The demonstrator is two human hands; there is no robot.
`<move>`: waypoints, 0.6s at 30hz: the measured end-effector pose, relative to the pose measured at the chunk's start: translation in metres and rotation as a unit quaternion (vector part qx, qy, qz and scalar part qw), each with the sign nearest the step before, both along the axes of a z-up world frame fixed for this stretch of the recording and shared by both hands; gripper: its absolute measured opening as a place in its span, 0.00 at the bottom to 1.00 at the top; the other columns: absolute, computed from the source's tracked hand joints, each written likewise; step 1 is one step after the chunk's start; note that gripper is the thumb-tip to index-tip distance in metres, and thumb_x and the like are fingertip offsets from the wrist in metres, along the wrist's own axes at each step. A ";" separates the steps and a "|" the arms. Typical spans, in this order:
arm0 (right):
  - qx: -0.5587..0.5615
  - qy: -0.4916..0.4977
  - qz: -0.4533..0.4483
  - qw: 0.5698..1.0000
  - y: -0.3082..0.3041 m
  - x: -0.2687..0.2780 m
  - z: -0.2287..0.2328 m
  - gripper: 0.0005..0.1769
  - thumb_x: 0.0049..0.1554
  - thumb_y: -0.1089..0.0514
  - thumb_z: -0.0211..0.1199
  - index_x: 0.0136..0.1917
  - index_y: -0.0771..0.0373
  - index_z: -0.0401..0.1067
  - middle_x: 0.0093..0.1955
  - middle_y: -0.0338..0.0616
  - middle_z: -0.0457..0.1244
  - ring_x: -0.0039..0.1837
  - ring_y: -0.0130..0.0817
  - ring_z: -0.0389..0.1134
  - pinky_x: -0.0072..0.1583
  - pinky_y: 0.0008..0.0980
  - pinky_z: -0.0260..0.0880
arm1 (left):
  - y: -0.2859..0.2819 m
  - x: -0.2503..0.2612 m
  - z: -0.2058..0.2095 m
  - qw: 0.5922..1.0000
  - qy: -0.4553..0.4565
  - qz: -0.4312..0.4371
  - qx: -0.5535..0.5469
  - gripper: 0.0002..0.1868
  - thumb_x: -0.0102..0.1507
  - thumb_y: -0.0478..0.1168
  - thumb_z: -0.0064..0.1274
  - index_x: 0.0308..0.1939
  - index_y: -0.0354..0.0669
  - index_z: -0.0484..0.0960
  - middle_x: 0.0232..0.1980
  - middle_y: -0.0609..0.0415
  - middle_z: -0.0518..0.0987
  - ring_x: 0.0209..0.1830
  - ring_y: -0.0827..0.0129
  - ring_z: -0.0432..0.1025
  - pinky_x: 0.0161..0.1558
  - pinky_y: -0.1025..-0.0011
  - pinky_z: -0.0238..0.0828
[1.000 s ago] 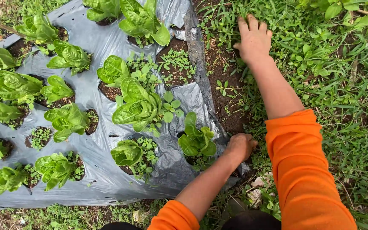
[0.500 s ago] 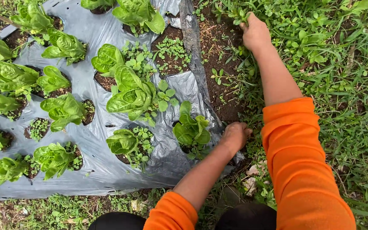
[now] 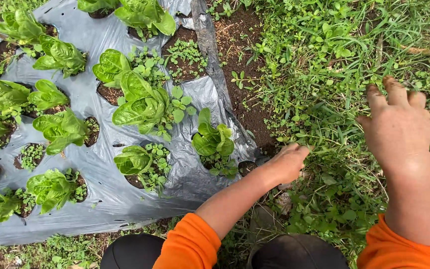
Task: The person kneels beside a garden bed covered with black plastic mulch and removes weeds by hand. They pull small weeds from the soil around the base of lettuce plants and from the edges of the plastic sheeting.
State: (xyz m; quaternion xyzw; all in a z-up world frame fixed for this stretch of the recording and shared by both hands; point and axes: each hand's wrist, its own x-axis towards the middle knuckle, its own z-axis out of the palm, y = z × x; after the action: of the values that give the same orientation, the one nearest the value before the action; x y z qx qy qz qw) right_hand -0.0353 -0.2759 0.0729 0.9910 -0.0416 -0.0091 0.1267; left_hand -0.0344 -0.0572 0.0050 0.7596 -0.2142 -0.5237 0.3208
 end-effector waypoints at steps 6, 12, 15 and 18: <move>0.279 0.014 0.121 0.952 0.077 0.191 -0.092 0.28 0.63 0.51 0.63 0.73 0.65 0.69 0.62 0.54 0.66 0.59 0.50 0.63 0.63 0.48 0.67 | -0.010 -0.009 -0.024 0.966 -0.220 -0.117 0.071 0.22 0.60 0.30 0.56 0.58 0.49 0.79 0.59 0.51 0.70 0.50 0.58 0.76 0.40 0.55 0.80; 0.392 -0.068 0.106 0.911 0.109 0.252 -0.199 0.17 0.68 0.51 0.66 0.39 0.59 0.72 0.45 0.40 0.62 0.50 0.40 0.63 0.56 0.41 0.75 | 0.051 0.042 -0.035 0.930 -0.353 0.082 0.067 0.18 0.65 0.44 0.56 0.55 0.38 0.76 0.71 0.43 0.64 0.60 0.40 0.68 0.50 0.39 0.74; 0.605 -0.028 -0.018 0.796 0.091 0.237 -0.196 0.16 0.71 0.55 0.59 0.40 0.54 0.66 0.43 0.36 0.62 0.44 0.30 0.59 0.47 0.31 0.61 | 0.074 0.057 -0.037 0.903 -0.413 0.089 0.073 0.18 0.64 0.45 0.57 0.51 0.37 0.76 0.73 0.41 0.65 0.59 0.41 0.65 0.47 0.41 0.74; 0.598 -0.014 0.017 0.801 0.084 0.190 -0.138 0.20 0.73 0.59 0.59 0.38 0.55 0.61 0.40 0.34 0.56 0.44 0.29 0.55 0.47 0.29 0.57 | 0.087 0.065 -0.025 0.903 -0.410 0.108 0.071 0.18 0.65 0.47 0.55 0.53 0.37 0.78 0.71 0.42 0.68 0.62 0.43 0.65 0.60 0.48 0.69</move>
State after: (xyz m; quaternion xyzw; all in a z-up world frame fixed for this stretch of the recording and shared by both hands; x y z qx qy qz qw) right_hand 0.1549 -0.1916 -0.0648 0.8707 -0.0124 -0.0161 -0.4913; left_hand 0.0304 0.0300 -0.0201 0.9464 -0.2059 -0.1416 0.2044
